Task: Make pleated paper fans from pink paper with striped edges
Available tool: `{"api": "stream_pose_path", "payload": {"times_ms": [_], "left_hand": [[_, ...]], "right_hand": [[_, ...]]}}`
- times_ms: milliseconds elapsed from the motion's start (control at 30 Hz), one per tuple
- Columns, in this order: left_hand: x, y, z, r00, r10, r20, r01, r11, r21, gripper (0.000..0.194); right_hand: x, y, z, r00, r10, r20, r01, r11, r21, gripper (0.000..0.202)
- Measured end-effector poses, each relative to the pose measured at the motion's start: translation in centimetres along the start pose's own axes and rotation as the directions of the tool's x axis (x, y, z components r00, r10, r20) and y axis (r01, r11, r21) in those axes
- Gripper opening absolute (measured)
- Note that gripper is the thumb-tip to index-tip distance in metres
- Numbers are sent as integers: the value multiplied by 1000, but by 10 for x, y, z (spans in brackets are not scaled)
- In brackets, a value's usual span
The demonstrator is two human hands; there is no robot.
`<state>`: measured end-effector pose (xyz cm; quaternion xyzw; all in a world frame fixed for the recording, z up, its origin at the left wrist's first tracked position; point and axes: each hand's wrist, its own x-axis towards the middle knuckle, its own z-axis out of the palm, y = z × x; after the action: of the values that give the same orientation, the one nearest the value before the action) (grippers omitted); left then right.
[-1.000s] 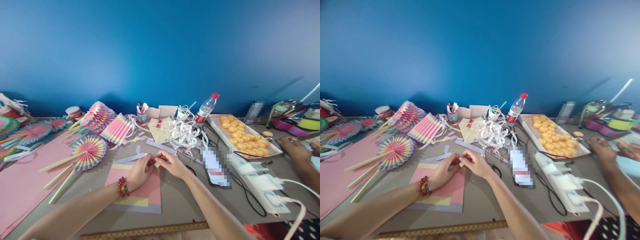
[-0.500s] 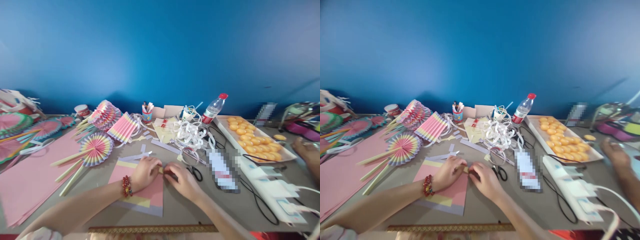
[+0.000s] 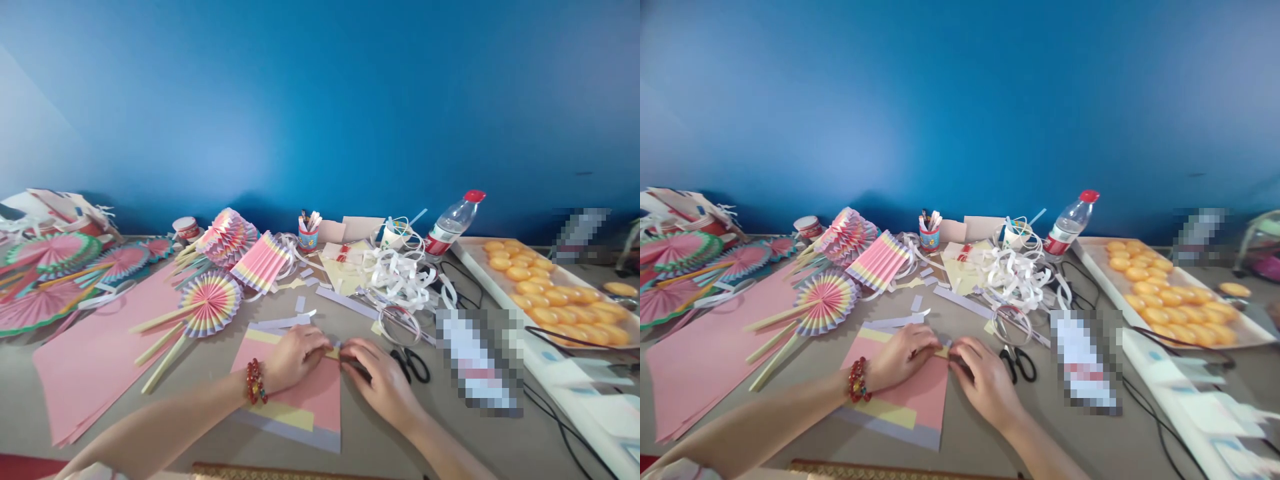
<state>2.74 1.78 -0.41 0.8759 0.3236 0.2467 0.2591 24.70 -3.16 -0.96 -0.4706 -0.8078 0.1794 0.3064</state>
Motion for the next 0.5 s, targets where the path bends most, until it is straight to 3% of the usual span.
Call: {"api": "stream_pose_path", "payload": {"times_ms": [500], "left_hand": [[-2, 1, -2, 1000, -28, 0, 28, 999, -21, 18]], "right_hand": [[-2, 4, 0, 997, -44, -58, 45, 999, 2, 20]]}}
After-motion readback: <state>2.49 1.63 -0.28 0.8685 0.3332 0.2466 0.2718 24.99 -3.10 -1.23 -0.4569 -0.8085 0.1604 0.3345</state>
